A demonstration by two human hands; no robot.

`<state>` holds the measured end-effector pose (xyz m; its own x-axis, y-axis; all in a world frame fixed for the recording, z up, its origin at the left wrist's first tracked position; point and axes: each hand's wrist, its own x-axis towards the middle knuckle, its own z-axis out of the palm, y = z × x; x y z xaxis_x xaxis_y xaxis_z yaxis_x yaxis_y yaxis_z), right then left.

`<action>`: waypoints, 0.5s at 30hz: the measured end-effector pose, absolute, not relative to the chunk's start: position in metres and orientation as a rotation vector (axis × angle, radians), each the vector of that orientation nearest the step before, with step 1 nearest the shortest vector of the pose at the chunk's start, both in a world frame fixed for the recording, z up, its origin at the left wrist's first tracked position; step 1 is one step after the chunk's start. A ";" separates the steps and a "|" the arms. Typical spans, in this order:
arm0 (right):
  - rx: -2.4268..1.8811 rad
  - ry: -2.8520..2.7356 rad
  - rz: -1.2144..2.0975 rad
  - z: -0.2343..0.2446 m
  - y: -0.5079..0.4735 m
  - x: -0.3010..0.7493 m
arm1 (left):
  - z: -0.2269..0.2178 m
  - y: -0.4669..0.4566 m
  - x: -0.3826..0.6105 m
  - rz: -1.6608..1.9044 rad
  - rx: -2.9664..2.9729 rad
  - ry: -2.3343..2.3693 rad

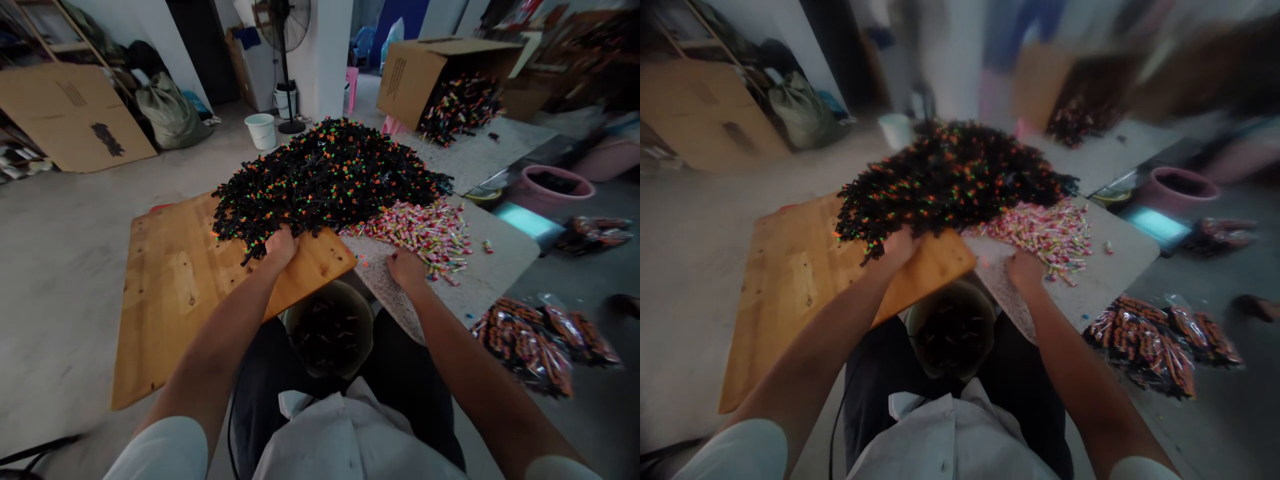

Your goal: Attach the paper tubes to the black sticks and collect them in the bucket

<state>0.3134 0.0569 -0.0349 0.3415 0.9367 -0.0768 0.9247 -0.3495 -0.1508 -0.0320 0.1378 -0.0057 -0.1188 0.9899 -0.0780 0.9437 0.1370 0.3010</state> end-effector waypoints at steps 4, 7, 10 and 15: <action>-2.434 -1.808 0.166 -0.038 0.043 0.306 | -0.012 0.129 -0.035 0.230 1.936 2.100; -2.435 -1.836 0.212 -0.038 0.028 0.306 | -0.014 0.114 -0.038 0.346 1.885 2.111; -2.399 -1.836 0.257 -0.038 0.017 0.308 | -0.011 0.096 -0.045 0.665 1.795 2.141; -2.032 -1.647 0.564 -0.035 0.004 0.287 | -0.003 0.070 -0.066 1.255 1.266 1.769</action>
<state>0.2865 0.0035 -0.0353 0.1984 0.9798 -0.0266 0.7904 -0.1760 -0.5868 -0.0656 0.0700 -0.0034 -0.3485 0.9364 0.0406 0.3480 0.0891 0.9332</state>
